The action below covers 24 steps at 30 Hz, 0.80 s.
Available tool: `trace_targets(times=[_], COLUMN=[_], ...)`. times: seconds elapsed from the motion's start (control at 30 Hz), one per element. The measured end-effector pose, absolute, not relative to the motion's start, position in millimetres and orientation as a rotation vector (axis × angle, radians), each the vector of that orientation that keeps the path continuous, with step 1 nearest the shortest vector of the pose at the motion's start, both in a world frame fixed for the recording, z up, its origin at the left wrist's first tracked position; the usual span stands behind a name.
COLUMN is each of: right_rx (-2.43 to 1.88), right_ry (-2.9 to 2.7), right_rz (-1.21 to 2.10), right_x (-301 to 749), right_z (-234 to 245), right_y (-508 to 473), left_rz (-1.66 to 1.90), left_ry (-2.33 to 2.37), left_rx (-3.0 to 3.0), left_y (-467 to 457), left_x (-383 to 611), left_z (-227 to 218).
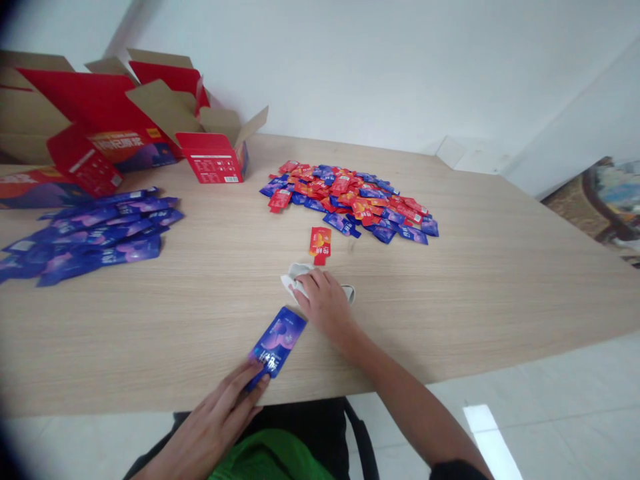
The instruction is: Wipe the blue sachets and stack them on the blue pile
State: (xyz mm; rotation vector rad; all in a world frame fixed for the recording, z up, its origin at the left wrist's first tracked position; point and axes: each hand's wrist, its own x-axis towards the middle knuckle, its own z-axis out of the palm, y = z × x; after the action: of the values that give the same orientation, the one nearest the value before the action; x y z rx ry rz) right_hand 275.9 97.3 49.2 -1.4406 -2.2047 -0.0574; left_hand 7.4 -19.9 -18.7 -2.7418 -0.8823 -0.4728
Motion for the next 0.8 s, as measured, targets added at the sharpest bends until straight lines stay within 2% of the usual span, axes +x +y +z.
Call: trace_targets(times=[0.13,0.23,0.37,0.53,0.67,0.8], right_rx=[-1.183,-1.106,-1.346,-1.53,-1.297,-1.136], right_ry=[-2.319,-2.521,-2.43,-2.223,-2.241,-2.519], right_rz=[0.109,0.104,-0.02,-0.151,0.034,0.087], right_x=[239.5,224.5,249.1,277.8,247.0,222.6], right_z=[44.6,26.9,18.1,47.5,55.1,30.4], right_y=[46.3,30.1,68.2,100.7,55.9,26.8], left_rz=[-0.56,-0.643,-0.725,-0.862,-0.871,-0.885], left_ry=[-0.84,-0.848,-0.804,-0.821,-0.848,-0.862], left_rx=[-2.799,-2.848,-2.844,-2.812,-2.801,-2.805], left_y=[-18.2,-16.2,-14.4,-12.5,-12.0,-11.2], left_x=[8.3,8.0,5.4,5.0,8.1,8.7], left_z=[-20.4,-19.6,-19.7,-13.6,-1.3,7.1])
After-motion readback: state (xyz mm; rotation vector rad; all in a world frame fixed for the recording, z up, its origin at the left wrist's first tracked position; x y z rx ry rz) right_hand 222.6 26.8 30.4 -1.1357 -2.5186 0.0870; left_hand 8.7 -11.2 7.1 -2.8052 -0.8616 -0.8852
